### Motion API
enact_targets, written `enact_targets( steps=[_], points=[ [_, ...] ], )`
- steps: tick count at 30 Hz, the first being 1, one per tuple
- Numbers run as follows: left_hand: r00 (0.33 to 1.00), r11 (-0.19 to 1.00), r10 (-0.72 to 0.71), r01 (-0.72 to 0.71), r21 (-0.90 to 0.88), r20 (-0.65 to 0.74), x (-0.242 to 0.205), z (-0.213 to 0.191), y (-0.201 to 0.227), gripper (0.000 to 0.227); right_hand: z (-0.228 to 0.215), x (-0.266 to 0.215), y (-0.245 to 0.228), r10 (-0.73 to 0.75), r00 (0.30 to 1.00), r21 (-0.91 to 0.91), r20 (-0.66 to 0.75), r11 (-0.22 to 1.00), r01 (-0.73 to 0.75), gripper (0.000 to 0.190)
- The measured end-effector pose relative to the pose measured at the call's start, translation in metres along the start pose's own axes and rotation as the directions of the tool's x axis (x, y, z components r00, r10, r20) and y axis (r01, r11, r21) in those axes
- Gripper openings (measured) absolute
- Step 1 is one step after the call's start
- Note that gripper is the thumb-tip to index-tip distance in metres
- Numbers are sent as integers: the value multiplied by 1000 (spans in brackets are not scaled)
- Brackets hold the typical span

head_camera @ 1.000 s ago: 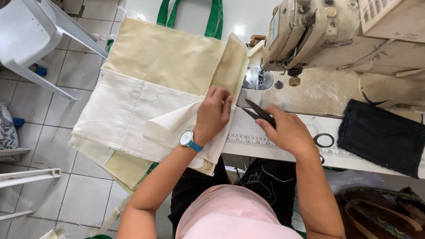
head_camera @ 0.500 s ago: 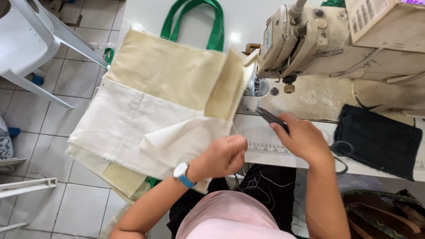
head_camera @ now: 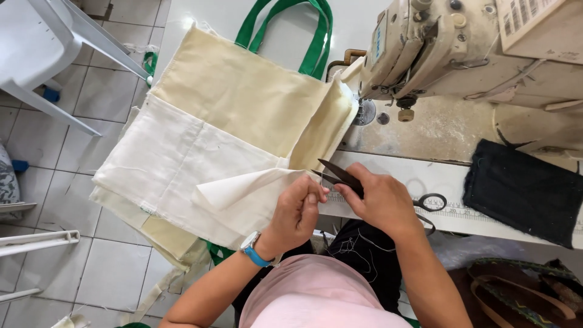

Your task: A person prepares a fabric tote bag by aligning the seams and trimming excess material with scissors at a sewing station.

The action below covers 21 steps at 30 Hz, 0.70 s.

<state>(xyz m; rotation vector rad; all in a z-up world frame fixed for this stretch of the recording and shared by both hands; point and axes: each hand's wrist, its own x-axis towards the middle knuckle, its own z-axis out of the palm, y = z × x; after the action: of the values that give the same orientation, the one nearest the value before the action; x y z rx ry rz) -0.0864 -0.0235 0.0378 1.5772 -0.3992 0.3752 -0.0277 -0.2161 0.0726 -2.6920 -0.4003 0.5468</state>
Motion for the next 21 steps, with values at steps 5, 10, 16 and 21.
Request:
enact_targets(
  steps=[5,10,16,21],
  points=[
    [990,963,-141,137,-230,-1,-17,4,-10,27,5,-7,-7,9,999,-98,-50,995,-13,30],
    [950,929,-242,286,-234,200,-7,2,23,20,-2,-8,12,64,993,-104,-95,992,-74,33],
    [854,470,52,-478,742,517,34,-19,-33,32,-21,-28,54,165,979,-110,-120,978,-179,37],
    [891,311,-421,-32,950,168,72,-69,-48,60,-68,-37,94,480,873,-311,-87,819,-482,29]
  ],
)
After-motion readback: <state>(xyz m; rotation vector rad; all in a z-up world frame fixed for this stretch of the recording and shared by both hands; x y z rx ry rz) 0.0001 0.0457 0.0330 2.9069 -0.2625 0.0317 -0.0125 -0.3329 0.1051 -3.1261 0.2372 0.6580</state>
